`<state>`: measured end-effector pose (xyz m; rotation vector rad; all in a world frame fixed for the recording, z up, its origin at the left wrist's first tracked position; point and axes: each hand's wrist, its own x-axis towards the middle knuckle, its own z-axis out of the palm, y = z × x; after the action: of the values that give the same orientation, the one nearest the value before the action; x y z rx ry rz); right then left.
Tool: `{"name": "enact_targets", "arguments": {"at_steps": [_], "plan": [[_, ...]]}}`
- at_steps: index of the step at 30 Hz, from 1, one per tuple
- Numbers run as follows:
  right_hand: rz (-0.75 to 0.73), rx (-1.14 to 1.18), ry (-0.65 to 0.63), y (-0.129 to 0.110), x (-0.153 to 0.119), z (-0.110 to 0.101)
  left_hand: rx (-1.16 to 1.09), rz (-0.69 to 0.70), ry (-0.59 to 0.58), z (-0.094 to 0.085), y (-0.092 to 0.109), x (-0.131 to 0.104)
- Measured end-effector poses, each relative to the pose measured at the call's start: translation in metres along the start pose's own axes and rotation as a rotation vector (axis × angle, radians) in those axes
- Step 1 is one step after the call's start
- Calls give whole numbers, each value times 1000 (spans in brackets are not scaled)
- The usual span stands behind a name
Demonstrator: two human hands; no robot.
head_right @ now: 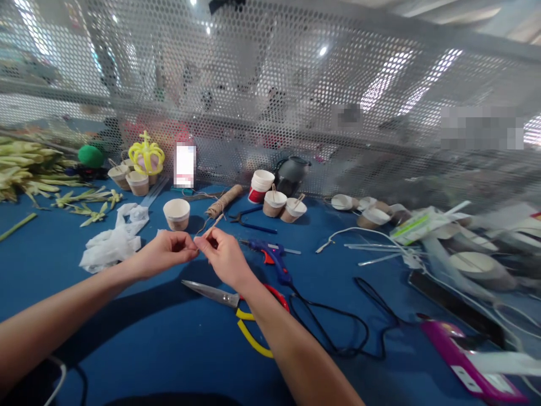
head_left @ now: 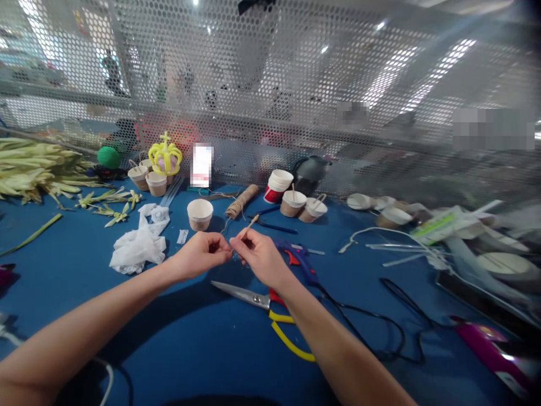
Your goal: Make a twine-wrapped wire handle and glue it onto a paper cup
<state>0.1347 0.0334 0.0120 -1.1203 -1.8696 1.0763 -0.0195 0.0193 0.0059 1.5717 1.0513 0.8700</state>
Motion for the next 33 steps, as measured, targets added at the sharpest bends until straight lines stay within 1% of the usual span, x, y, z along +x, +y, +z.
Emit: {"name": "enact_targets", "arguments": {"at_steps": [8,17,20,23,25,29,33], "plan": [[-51,-156,53,-2,-1,1,71,6,-8,0,-3,0],[-48,-167,107,-5,-2,2,52,-4,9,3,-1,-1],[-2,-66,61,-4,-2,2,16,-2,-4,2,0,-2],[41,137,-57,-4,-2,1,-59,-35,-13,1,3,-3],[38,210,-108,-5,-1,0,-112,-71,-21,0,5,-4],[15,154,-119,-5,0,-3,-163,-91,-45,-1,7,-3],[45,102,-126,-4,0,-3,-129,-43,-108,-5,3,-1]]}}
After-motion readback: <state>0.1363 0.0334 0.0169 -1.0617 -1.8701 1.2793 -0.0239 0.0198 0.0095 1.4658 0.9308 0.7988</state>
